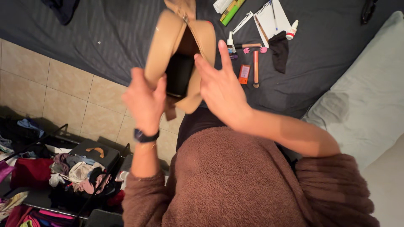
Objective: The person sits on the edge of a bed and sorts cards, cash, and papers into a wallet, placing each item into its slots. They then open a beige crossbody bag, place the wallet inside, and pick up small items from the bed to pack into the bag.
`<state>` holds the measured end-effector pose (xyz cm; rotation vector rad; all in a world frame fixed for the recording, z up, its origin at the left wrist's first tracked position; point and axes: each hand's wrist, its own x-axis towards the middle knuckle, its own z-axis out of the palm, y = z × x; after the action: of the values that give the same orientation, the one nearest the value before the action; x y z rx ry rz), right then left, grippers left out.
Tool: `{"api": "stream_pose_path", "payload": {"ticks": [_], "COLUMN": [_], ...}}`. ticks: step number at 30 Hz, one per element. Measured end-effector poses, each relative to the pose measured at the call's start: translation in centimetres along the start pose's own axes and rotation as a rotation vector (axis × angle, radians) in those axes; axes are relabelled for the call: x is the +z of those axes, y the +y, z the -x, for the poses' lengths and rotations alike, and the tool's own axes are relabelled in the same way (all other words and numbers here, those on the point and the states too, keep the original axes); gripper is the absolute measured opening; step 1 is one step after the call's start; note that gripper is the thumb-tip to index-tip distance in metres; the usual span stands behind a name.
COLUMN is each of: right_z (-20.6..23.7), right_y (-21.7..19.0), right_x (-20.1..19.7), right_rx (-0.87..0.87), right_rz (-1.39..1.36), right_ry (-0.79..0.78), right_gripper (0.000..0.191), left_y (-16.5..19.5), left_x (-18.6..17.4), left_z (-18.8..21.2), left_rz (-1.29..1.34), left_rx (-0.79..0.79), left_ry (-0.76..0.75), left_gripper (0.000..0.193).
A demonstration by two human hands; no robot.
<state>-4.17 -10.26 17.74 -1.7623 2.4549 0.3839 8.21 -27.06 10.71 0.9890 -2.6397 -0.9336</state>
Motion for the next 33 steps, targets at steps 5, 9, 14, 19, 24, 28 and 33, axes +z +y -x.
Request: {"api": "stream_pose_path", "payload": {"ticks": [5, 9, 14, 19, 24, 28, 33], "right_z": [-1.1, 0.8, 3.5, 6.5, 8.6, 8.9, 9.4], "right_y": [-0.8, -2.3, -3.7, -4.4, -4.4, -3.7, -4.1], "right_x": [9.7, 15.4, 18.8, 18.9, 18.7, 18.8, 17.9], "right_rx": [0.034, 0.062, 0.142, 0.077, 0.171, 0.177, 0.222], "right_rz": [0.061, 0.034, 0.007, -0.307, -0.307, -0.419, -0.702], "right_ry": [-0.13, -0.323, -0.021, -0.177, -0.213, -0.195, -0.143], "right_gripper": [0.02, 0.021, 0.029, 0.014, 0.014, 0.021, 0.062], "left_y": [-4.4, -6.4, -5.9, -6.1, -6.1, -5.8, -4.7], "left_x": [9.6, 15.0, 18.6, 18.5, 19.0, 19.3, 18.8], "left_z": [0.4, 2.0, 4.0, 4.1, 3.8, 3.7, 4.9], "left_rz": [-0.055, -0.088, -0.038, -0.085, -0.075, -0.022, -0.038], "left_rx": [-0.067, -0.116, -0.001, 0.003, -0.033, -0.025, 0.0], "left_ry": [-0.051, -0.126, -0.233, -0.295, -0.324, -0.349, -0.443], "left_gripper": [0.037, 0.037, 0.042, 0.046, 0.042, 0.046, 0.056]}}
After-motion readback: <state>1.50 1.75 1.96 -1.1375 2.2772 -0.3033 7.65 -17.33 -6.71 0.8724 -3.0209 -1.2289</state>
